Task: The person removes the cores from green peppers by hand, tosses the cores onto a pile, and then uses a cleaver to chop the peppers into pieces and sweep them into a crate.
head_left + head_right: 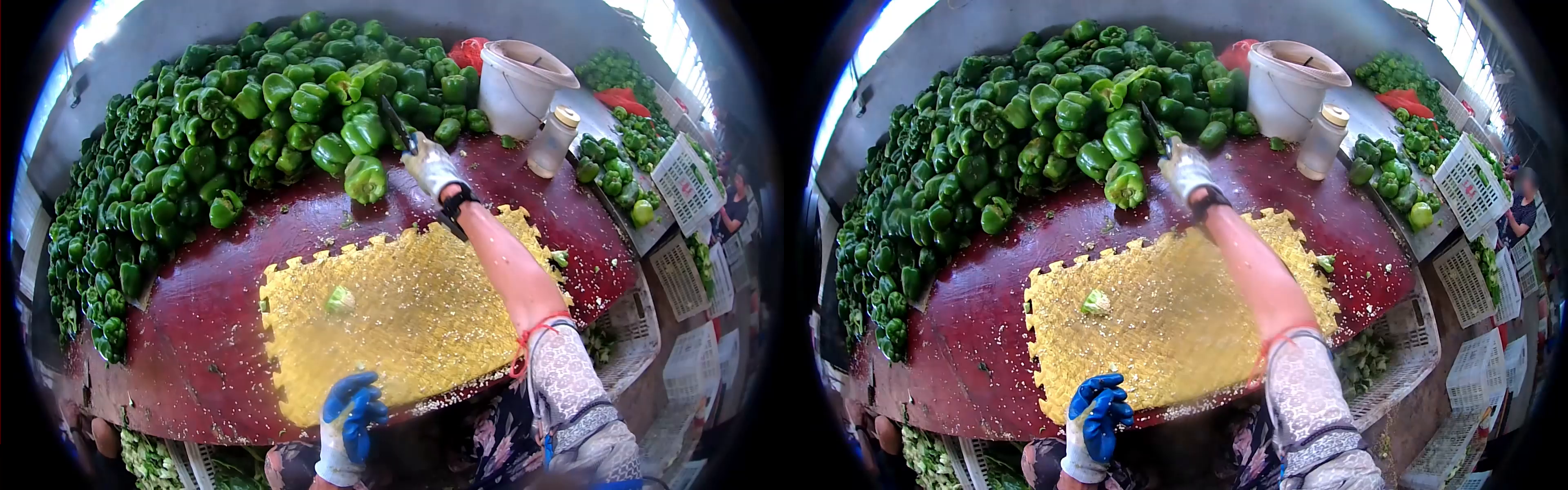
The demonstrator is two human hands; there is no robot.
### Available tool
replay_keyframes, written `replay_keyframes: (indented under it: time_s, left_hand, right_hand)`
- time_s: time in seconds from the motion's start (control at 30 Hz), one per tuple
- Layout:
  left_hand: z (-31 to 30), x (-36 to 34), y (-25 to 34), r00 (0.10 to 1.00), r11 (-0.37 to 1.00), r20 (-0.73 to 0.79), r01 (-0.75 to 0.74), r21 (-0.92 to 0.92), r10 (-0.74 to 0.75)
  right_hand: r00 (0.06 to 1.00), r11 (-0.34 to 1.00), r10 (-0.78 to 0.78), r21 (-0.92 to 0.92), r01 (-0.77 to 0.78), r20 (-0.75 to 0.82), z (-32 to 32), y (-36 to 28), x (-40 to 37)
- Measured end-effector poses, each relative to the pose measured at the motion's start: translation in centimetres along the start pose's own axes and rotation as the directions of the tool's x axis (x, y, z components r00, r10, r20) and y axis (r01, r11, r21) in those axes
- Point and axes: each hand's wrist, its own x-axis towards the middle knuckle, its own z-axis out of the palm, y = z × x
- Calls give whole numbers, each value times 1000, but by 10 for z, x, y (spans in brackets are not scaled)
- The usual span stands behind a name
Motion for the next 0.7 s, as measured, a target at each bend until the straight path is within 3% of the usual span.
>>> replay_keyframes:
  time_s: [0.17, 0.23, 0.3, 0.37, 0.43, 0.57, 0.6, 0.7]
  left_hand:
    - [0, -1, 0, 1000, 1000, -12, -8, 28, 8]
    - [2, 1, -3, 1000, 999, 7, -11, 31, 10]
    - [1, 3, -6, 999, 999, 42, -8, 39, 6]
    - [3, 1, -7, 998, 999, 60, -13, 44, 10]
    - [5, -5, -6, 997, 996, 79, -12, 84, 5]
    - [-3, -5, -5, 997, 999, 79, 12, 32, -15]
    - [-4, -5, -3, 997, 999, 72, 11, 31, -13]
    - [-5, -10, 4, 999, 999, 35, 24, 33, -25]
  right_hand:
    - [989, 990, -143, 1, 143, 39, 17, -8, 18]
    - [956, 967, -201, -113, 229, 213, -10, -21, -11]
    - [919, 957, -116, -204, 204, 376, -20, -38, -42]
    - [886, 932, -148, -238, 274, 440, -25, -37, -66]
    - [889, 892, -346, -191, 411, 299, -17, -29, -82]
    - [961, 989, -144, 67, 131, 235, -13, -55, -52]
    - [974, 980, -195, 47, 191, 118, -2, -54, -31]
    - [988, 992, -117, 25, 120, -101, 13, -77, 10]
